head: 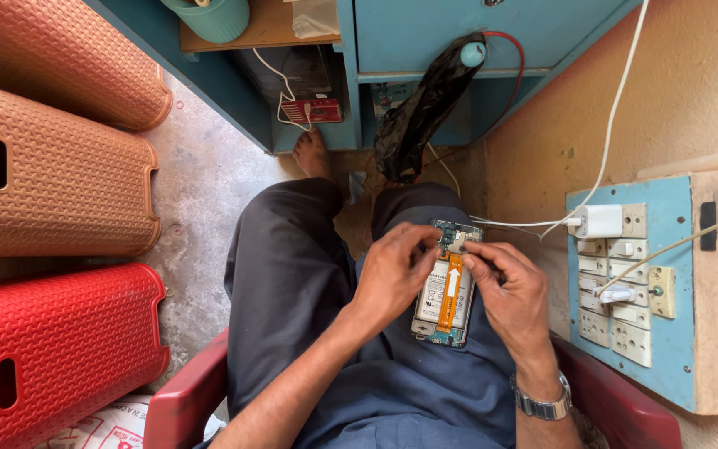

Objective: The person retrieves a small electronic component from a drawer and uses their hands to connect it to a circuit board inside a partially disassembled mobile phone.

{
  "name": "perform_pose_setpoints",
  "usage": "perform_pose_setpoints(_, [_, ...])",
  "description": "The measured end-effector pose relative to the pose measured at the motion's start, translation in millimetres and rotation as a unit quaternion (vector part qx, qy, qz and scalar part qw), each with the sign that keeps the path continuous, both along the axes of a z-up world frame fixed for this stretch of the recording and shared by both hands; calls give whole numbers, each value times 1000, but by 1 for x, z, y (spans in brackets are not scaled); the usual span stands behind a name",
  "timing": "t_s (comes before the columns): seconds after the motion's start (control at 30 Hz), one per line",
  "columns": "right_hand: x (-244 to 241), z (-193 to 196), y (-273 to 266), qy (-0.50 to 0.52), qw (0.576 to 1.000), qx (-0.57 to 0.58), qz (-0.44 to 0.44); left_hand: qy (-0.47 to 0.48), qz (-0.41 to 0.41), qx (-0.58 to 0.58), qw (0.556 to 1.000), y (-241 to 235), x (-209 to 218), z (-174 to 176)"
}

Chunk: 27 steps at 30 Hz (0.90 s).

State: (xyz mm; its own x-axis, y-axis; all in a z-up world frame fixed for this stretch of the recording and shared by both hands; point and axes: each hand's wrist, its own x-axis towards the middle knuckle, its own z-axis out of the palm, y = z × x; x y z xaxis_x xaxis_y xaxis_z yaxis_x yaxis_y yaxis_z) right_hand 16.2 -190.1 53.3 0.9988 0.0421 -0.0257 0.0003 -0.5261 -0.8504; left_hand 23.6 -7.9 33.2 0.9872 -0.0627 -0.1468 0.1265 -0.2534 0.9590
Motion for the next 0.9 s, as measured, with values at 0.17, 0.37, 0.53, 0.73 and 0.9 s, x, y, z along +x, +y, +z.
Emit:
perform_pose_setpoints(0.17, [2, -1, -3, -1, 1000, -5, -15, -105, -23, 156, 982, -6, 8, 5])
perform_pose_setpoints(0.37, [2, -2, -5, 11, 999, -19, -30, -128, -30, 213, 968, -15, 16, -4])
perform_pose_setpoints(0.53, [2, -11, -7, 21, 998, 29, -43, -110, -27, 219, 969, -16, 17, 0])
perform_pose_setpoints(0.73, [-2, -38, -13, 128, 976, 155, -83, -102, -23, 235, 966, -18, 15, 6])
perform_pose_setpoints(0.9, [3, -46, -26, 219, 933, 261, -117, -85, -28, 253, 963, -19, 15, 8])
